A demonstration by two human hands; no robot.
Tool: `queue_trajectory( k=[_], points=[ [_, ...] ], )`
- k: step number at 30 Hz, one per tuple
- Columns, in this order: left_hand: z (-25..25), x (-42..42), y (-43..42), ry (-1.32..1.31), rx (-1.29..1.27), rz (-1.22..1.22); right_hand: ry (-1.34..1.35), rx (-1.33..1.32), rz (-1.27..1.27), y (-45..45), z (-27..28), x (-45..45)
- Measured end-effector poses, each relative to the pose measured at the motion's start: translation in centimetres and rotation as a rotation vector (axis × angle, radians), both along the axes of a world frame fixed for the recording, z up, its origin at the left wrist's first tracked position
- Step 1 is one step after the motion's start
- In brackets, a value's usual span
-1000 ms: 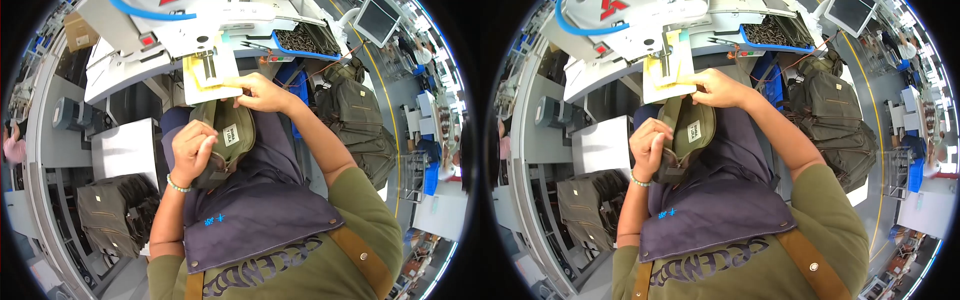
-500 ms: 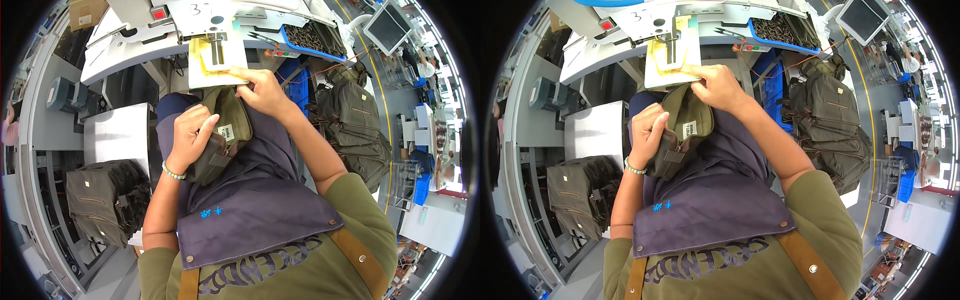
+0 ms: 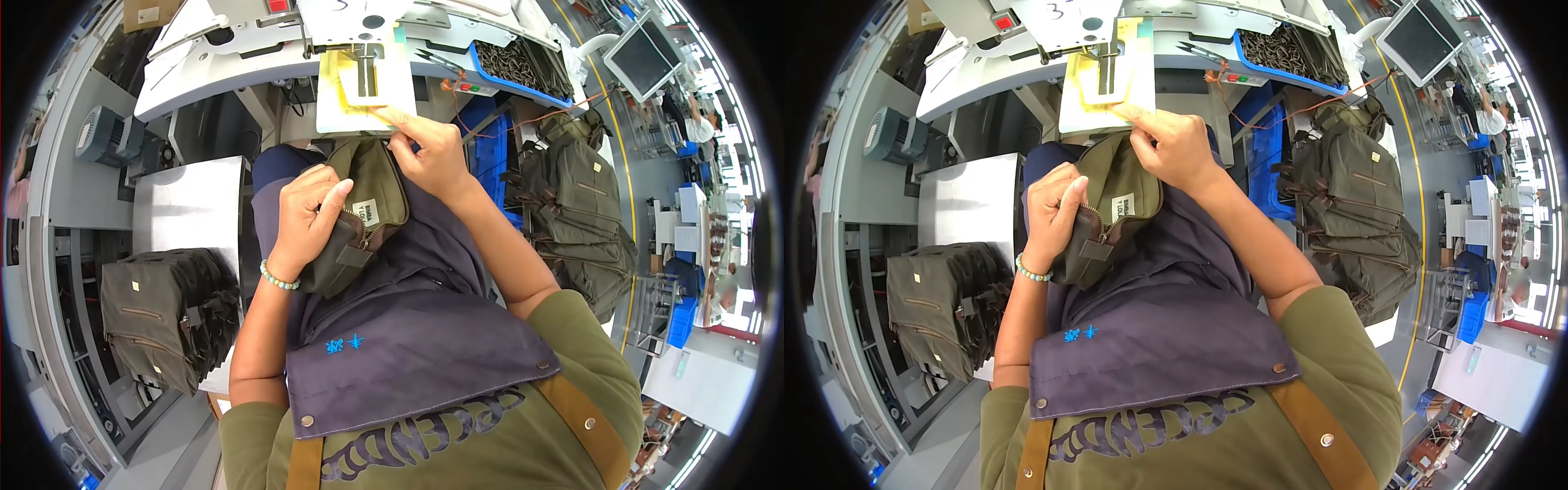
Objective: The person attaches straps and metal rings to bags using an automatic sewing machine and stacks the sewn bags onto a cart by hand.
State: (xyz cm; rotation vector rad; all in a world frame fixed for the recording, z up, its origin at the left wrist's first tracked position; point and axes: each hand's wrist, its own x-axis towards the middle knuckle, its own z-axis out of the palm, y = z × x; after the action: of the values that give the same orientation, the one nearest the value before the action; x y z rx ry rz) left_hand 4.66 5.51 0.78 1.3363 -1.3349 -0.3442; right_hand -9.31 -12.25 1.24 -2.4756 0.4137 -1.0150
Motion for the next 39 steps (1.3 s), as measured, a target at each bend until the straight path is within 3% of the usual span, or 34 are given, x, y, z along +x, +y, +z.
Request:
queue_trajectory(
  k=[5,11,16,24,28,31,34,36,39],
  points=[
    [-0.3,-0.1,-0.3,-0.002,0.007,-0.011,-0.075,0.059,-0.076,0.3,-0.9,0.6],
    [-0.8,0.1,-0.6,0.018,0.030,-0.003,0.037,-0.145,-0.085,0.2,0.4,0.3],
    [-0.9,-0.2,-1.1,0.031,0.034,-0.005,0.076,0.221,-0.008,0.3,0.0,0.4],
    [-1.4,-0.4,-0.9,0.065,0.042,0.007,0.045,0.194,0.005,1.9,-0.1,-1.5],
    [-1.1,-0.5,-0.8,0.054,0.035,0.009,0.170,0.078,0.036,1.4,1.0,-0.5],
    [-0.9,-0.5,-0.8,0.048,0.035,0.002,0.254,0.103,0.028,2.0,1.6,0.1],
    [-0.6,-0.2,-0.7,0.055,0.008,0.011,0.238,0.301,0.060,3.1,1.2,-0.2],
    [-0.2,0.4,-0.5,0.067,-0.050,0.013,-0.026,0.418,0.452,3.7,-1.2,-0.9],
    [0.2,1.0,-0.1,0.093,-0.065,0.022,-0.006,0.419,0.569,4.4,-1.4,-1.9]
  ],
)
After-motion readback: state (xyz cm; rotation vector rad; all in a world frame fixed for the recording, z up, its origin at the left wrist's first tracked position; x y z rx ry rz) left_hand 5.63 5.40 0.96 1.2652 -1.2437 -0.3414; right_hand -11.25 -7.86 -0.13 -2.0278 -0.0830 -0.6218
